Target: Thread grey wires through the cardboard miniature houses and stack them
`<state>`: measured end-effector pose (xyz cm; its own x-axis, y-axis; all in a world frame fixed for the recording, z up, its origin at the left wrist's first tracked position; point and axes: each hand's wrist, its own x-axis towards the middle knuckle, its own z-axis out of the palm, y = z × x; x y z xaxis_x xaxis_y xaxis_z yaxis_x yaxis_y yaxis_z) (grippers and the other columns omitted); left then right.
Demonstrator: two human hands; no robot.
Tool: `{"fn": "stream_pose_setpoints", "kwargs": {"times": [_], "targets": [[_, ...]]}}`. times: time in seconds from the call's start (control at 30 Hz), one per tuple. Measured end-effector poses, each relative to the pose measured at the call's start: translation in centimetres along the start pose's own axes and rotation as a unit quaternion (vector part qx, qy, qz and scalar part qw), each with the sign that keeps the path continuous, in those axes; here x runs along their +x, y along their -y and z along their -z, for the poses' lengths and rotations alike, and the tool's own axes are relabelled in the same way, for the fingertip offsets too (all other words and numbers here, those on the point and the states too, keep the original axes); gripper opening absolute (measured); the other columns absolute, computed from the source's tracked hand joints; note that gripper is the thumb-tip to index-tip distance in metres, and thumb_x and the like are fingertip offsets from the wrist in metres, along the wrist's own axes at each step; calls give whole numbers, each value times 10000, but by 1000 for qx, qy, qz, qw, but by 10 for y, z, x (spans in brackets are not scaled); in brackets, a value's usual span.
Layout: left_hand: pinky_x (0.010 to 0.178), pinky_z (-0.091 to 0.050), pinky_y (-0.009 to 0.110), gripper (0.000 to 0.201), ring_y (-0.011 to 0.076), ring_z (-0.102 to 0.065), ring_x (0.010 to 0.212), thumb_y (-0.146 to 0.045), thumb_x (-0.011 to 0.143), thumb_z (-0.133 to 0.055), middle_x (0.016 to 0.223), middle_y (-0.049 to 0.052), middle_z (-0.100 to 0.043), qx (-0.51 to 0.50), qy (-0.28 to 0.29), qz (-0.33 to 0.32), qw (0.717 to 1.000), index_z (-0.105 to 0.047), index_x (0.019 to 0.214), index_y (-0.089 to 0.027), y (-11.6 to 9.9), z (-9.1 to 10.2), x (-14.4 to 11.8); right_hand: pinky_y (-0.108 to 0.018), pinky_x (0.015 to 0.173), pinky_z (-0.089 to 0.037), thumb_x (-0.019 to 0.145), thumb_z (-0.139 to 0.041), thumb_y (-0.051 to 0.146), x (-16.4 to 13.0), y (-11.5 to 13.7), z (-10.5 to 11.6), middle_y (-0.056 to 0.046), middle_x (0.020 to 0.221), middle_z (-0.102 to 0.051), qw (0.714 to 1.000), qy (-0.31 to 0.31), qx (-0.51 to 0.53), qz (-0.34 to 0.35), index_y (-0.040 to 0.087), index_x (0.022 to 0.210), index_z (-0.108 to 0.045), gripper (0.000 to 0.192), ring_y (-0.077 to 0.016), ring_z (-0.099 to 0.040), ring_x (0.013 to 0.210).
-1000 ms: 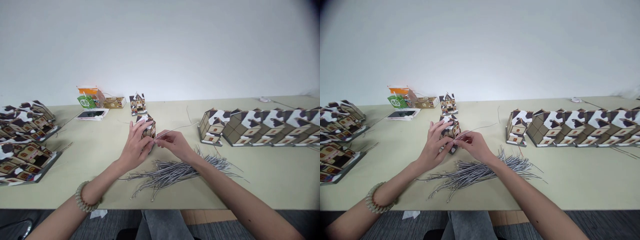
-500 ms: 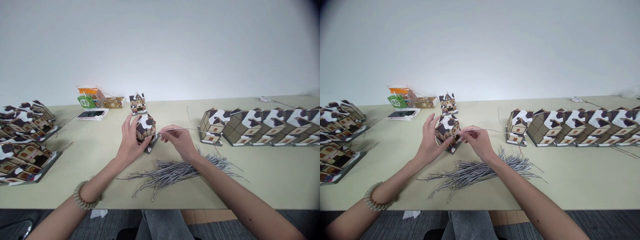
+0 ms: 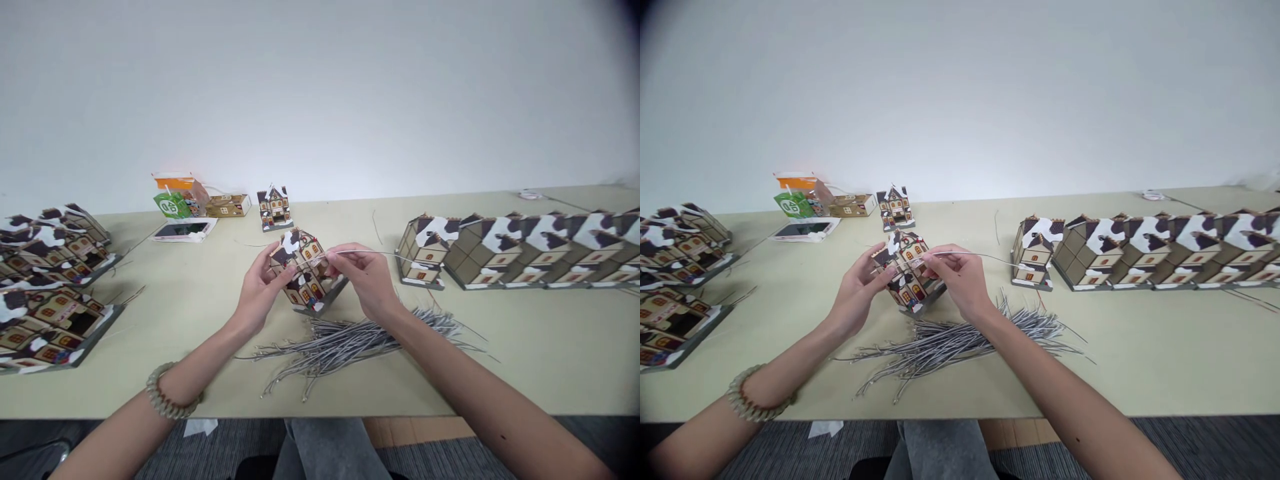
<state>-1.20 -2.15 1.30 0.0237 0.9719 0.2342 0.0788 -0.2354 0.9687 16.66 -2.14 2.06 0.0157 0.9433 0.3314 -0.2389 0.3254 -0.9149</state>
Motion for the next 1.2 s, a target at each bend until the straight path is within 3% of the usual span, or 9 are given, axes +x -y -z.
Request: {"fn": "stream_pose_setpoints", "kwargs": {"times": [0.27,1.2], "targets": [[953,-479,458,663,278,-567,1144,-354,685,-748,1291,139,-576,-66,36,39,996,-481,1268,-187,-3,-6,-3,-259,555,-519,724,-723,323,-4,5,-1,24,595,-646,998,-10,-6,56,209,743,-683,122,-104,-597,541],[906,-480,388,559,218,-584,1036,-308,699,-740,1235,97,-596,-65,53,38,996,-538,1210,-205,-7,-6,-5,-225,538,-545,738,-702,266,-6,2,-2,15,729,-672,997,0,-32,71,195,760,-687,76,-73,-608,544]]}}
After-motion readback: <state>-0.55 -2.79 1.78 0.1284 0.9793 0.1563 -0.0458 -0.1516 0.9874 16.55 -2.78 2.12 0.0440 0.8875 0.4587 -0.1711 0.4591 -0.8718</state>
